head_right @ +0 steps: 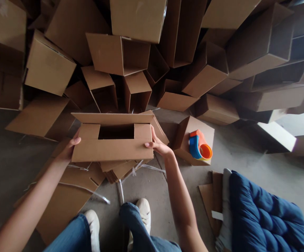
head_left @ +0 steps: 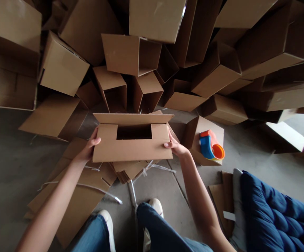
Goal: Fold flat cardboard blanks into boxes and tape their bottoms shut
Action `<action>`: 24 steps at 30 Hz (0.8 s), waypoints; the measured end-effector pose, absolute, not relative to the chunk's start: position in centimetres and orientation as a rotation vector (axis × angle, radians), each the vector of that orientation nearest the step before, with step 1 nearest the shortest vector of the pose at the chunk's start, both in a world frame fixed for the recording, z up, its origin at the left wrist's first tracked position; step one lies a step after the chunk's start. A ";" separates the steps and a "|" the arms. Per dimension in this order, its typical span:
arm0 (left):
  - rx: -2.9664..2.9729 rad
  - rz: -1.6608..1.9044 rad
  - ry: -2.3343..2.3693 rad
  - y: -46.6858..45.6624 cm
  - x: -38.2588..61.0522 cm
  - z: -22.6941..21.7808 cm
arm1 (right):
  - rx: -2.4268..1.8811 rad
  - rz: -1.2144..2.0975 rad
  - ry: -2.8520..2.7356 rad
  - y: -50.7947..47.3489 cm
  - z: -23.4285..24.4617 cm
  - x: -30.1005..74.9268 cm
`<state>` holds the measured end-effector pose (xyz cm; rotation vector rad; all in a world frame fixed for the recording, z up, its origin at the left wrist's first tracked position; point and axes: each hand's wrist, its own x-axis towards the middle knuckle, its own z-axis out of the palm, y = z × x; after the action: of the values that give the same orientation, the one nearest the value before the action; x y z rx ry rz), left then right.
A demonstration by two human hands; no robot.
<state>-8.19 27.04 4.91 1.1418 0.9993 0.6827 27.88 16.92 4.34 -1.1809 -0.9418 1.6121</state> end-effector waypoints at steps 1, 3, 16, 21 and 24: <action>1.137 0.688 0.999 27.0 -8.1 4.9 | -1.182 1.617 -0.939 16.9 4.3 27.9; 1.126 0.700 1.003 27.0 -8.0 4.7 | -1.186 1.625 -0.928 16.9 4.3 27.9; 1.064 0.841 0.985 27.0 -8.1 2.4 | -1.449 0.383 -1.168 16.9 12.1 24.7; 0.938 0.968 0.879 27.2 -8.0 0.9 | -1.501 0.100 -1.671 17.1 14.1 20.7; 0.917 1.001 0.791 27.5 -8.0 0.5 | -1.591 0.124 -2.071 17.9 13.7 18.5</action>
<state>-8.02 27.46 0.46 0.9169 0.7912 1.0005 18.46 17.87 13.70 -1.5913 -2.0712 0.1236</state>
